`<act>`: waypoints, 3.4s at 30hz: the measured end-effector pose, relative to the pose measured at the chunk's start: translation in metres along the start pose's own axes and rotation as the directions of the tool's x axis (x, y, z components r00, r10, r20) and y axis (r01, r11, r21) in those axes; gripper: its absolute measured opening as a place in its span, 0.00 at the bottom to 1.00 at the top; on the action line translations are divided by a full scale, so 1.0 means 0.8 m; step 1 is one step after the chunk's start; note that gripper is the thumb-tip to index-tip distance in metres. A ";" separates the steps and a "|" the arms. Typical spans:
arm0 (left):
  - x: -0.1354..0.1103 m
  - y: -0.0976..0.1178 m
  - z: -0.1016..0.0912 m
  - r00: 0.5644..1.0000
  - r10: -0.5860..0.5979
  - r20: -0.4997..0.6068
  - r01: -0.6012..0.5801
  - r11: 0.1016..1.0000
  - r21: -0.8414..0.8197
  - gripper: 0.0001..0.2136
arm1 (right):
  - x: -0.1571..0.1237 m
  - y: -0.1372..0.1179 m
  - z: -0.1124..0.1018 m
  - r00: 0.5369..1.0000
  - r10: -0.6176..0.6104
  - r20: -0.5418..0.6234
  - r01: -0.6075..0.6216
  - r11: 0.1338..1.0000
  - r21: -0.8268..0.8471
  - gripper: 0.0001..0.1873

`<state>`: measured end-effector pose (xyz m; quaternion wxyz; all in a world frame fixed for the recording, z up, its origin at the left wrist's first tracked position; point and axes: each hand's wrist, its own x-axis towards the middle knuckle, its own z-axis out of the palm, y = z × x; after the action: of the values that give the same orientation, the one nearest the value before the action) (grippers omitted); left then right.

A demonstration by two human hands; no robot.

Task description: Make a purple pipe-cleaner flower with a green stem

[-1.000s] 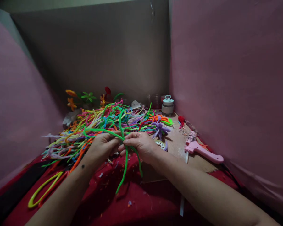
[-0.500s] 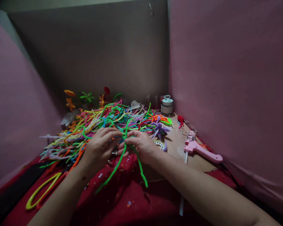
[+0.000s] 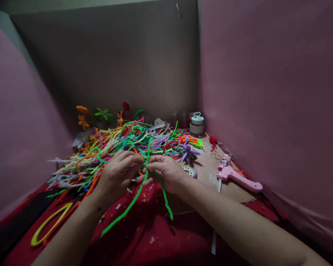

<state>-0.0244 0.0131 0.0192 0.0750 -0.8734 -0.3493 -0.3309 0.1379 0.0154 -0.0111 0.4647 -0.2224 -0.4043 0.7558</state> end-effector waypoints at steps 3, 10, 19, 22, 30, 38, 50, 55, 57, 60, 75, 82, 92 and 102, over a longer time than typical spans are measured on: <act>-0.001 0.000 -0.002 0.999 0.027 0.038 -0.026 1.000 -0.016 0.09 | 0.000 -0.001 -0.002 0.999 0.011 -0.045 -0.010 1.000 0.025 0.10; 0.001 0.004 -0.007 0.987 0.085 0.136 -0.073 0.993 -0.091 0.14 | 0.006 0.000 -0.009 0.996 0.074 -0.043 -0.066 0.984 0.164 0.09; -0.001 0.010 -0.005 0.999 -0.027 0.030 0.034 0.969 -0.245 0.07 | 0.001 -0.003 -0.002 0.997 0.064 -0.032 -0.060 0.989 0.136 0.10; -0.001 0.015 -0.010 0.981 -0.183 0.063 0.194 0.936 -0.294 0.06 | -0.004 -0.006 0.005 0.998 -0.030 -0.062 0.029 0.999 -0.027 0.10; 0.004 0.019 -0.024 0.938 -0.336 0.085 0.332 0.801 -0.498 0.08 | -0.010 -0.007 0.015 0.978 -0.186 0.098 0.210 0.880 -0.426 0.07; 0.005 0.036 -0.024 0.849 -0.444 0.286 0.521 0.619 -0.588 0.05 | -0.012 -0.003 0.018 0.907 -0.334 0.256 0.405 0.533 -0.743 0.06; 0.030 0.059 -0.066 0.875 -0.335 0.350 0.476 0.726 -0.496 0.13 | -0.028 -0.013 0.042 0.863 -0.208 0.461 0.485 0.082 -0.871 0.11; 0.030 0.065 -0.074 0.887 -0.352 0.298 0.461 0.681 -0.569 0.13 | -0.039 -0.037 0.050 0.921 -0.073 0.383 0.386 0.032 -0.922 0.09; 0.028 0.060 -0.075 0.870 -0.361 0.336 0.492 0.601 -0.630 0.10 | -0.042 -0.048 0.054 0.941 -0.007 0.340 0.338 0.122 -0.933 0.09; 0.024 0.053 -0.072 0.830 -0.421 0.366 0.519 0.342 -0.783 0.07 | -0.043 -0.054 0.057 0.945 -0.027 0.326 0.298 0.485 -0.822 0.02; 0.024 0.066 -0.056 0.729 -0.639 0.245 0.277 -0.051 -0.959 0.08 | -0.028 -0.027 0.056 0.954 -0.179 0.242 0.214 0.968 -0.128 0.08; 0.030 0.057 -0.059 0.723 -0.640 0.259 0.286 -0.065 -0.956 0.07 | -0.017 -0.030 0.057 0.937 -0.048 0.345 0.027 0.997 0.067 0.09; 0.041 0.020 -0.038 0.692 -0.708 0.139 0.209 0.013 -0.978 0.04 | 0.004 -0.017 0.035 0.884 0.150 0.443 -0.168 0.986 0.002 0.13; 0.041 0.002 -0.016 0.669 -0.728 0.149 0.187 -0.030 -0.982 0.05 | 0.005 -0.009 0.033 0.868 0.201 0.455 -0.242 0.970 0.033 0.14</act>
<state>-0.0126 0.0256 0.0503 -0.5388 -0.4339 -0.3088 -0.6527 0.1209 0.0095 0.0102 0.2786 -0.0665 -0.4382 0.8520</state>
